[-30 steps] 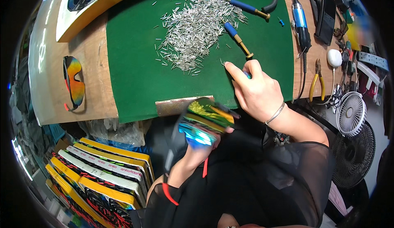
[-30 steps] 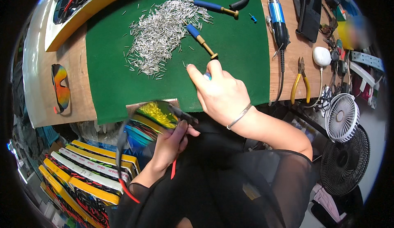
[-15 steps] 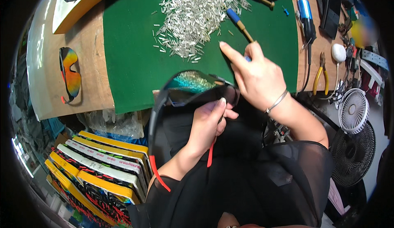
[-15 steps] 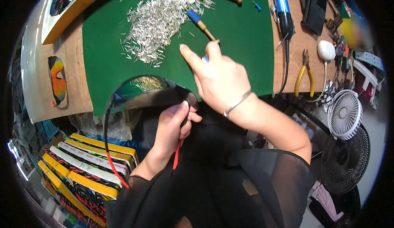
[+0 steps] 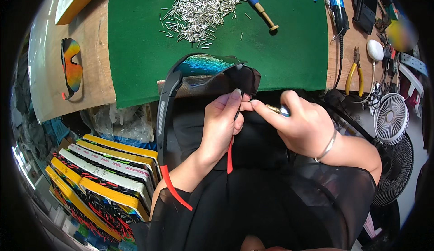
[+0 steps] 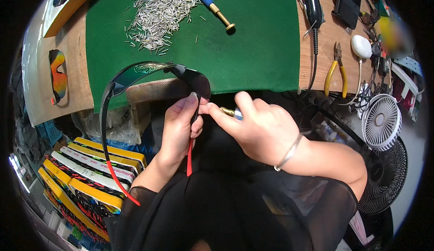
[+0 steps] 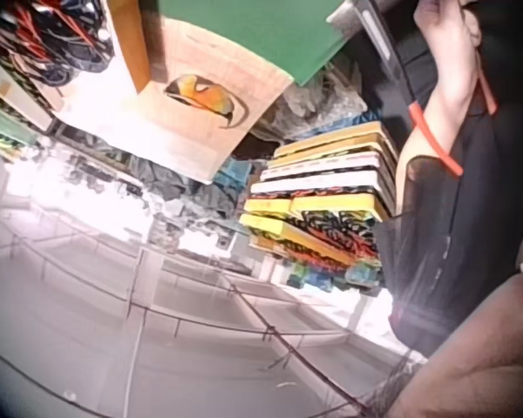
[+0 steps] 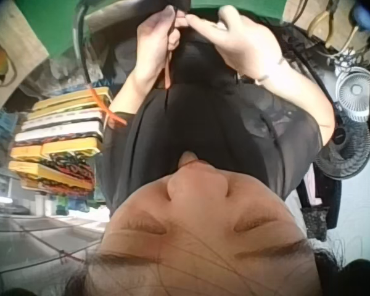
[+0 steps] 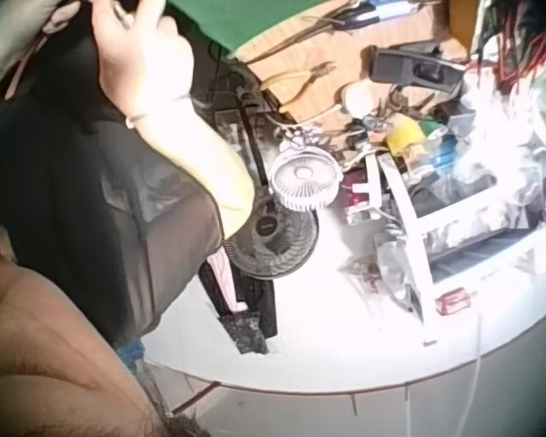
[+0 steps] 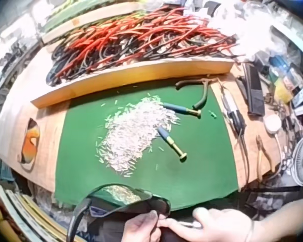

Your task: The person assembles sunglasses by inserting small metal pins into the frame using a hammer and a blue-handled tool. They repeatedly tap the pins into place, inspect the fit, and then move a tray of assembled units to a nearby table.

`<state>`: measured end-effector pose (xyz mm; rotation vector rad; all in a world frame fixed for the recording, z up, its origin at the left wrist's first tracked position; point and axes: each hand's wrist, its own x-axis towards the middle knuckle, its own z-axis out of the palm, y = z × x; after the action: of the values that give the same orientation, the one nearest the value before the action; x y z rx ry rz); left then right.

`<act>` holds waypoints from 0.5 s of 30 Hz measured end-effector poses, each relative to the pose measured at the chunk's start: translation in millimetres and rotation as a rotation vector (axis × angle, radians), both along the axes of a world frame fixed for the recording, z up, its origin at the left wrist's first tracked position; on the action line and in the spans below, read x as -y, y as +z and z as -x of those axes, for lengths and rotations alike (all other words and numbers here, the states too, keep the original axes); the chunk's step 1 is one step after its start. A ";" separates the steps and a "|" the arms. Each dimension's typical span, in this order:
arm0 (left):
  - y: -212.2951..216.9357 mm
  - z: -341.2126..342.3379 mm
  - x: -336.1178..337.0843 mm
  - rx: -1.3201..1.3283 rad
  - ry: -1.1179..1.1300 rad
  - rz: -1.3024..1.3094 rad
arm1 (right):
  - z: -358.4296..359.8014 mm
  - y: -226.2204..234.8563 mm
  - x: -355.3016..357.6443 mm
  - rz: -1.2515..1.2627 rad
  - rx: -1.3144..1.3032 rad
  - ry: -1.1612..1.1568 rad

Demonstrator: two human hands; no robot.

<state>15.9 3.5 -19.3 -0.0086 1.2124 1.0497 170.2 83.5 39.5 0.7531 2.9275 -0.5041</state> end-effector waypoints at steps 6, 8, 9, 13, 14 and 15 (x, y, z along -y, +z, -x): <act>1.5 -3.8 -2.0 -0.034 0.021 -0.003 | 7.4 -12.1 1.8 -0.097 -0.009 0.030; 0.1 -4.0 -0.8 -0.027 0.023 -0.015 | 7.1 -13.7 2.7 -0.108 -0.013 0.031; -0.5 -4.0 -0.5 -0.027 0.023 -0.012 | 7.2 -14.1 2.4 -0.116 -0.013 0.037; -1.9 -3.0 -0.3 -0.026 0.008 -0.018 | 9.2 -17.0 1.4 -0.185 -0.063 0.025; -2.1 -2.7 -0.1 -0.025 0.002 -0.025 | 9.0 -17.3 0.8 -0.174 -0.058 0.033; -1.6 -2.5 -0.5 -0.023 -0.003 -0.019 | 8.4 -17.5 0.0 -0.162 -0.052 0.042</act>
<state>18.4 4.0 -20.9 0.0205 1.2227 1.0610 161.8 83.5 22.0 0.7038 3.0543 -0.2899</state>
